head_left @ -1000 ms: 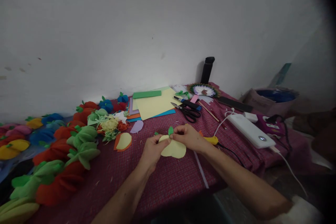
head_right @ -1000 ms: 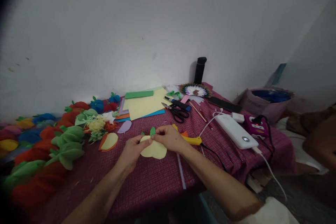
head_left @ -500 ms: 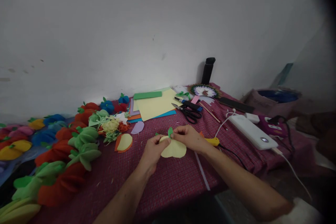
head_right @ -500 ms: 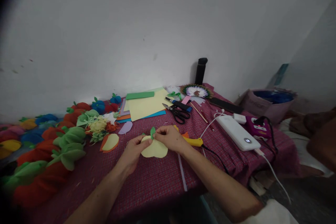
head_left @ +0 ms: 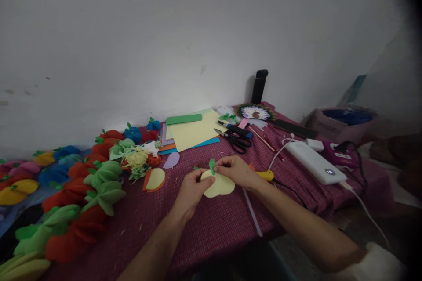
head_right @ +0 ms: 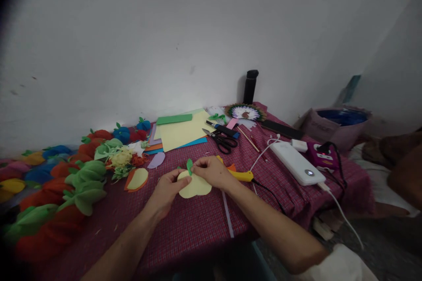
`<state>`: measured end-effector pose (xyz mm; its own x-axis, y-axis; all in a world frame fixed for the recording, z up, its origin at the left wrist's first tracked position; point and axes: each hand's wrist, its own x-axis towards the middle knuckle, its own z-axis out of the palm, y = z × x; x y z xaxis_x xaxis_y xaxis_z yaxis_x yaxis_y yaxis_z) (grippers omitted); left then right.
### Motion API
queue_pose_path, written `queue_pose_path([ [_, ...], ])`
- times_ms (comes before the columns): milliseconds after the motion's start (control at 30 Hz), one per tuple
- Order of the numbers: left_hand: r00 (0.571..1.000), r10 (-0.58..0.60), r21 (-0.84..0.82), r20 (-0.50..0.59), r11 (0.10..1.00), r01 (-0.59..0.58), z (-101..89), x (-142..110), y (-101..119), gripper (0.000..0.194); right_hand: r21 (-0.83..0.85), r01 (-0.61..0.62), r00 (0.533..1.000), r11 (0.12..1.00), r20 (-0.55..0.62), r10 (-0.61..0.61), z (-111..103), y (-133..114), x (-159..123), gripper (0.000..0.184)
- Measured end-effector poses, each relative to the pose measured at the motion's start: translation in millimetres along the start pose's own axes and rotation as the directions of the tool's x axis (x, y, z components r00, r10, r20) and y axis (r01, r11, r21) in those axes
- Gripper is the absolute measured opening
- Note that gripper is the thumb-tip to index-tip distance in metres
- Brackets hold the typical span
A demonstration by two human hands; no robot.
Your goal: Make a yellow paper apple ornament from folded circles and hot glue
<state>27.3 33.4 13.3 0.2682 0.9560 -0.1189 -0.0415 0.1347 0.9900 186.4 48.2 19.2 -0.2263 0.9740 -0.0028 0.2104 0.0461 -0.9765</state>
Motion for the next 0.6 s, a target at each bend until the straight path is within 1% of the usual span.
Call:
queue_pose_path([
  [100,1.0,-0.003,-0.014,0.005,1.0,0.003,-0.3,0.3,-1.0,0.025,-0.004,0.001,1.0,1.0,0.006,-0.001,0.5,-1.0,0.1,0.021],
  [200,0.999,-0.016,0.001,-0.032,1.0,0.016,-1.9,1.8,-4.0,0.025,-0.02,0.008,1.0,1.0,0.009,-0.008,1.8,-2.1,0.0,0.021],
  [300,0.998,-0.003,0.019,-0.057,1.0,0.004,-3.1,3.1,-6.3,0.025,-0.02,0.028,0.999,0.999,0.025,-0.027,2.9,-2.4,0.2,0.022],
  [433,0.999,-0.01,0.052,-0.05,0.999,0.012,-2.4,2.7,-5.6,0.023,-0.03,0.043,0.998,0.999,0.044,-0.041,3.7,-1.5,0.1,0.022],
  [600,1.0,-0.012,0.022,-0.026,1.0,0.013,-1.7,1.3,-4.0,0.025,-0.027,0.017,1.0,0.999,0.017,-0.016,3.9,-2.2,-1.1,0.022],
])
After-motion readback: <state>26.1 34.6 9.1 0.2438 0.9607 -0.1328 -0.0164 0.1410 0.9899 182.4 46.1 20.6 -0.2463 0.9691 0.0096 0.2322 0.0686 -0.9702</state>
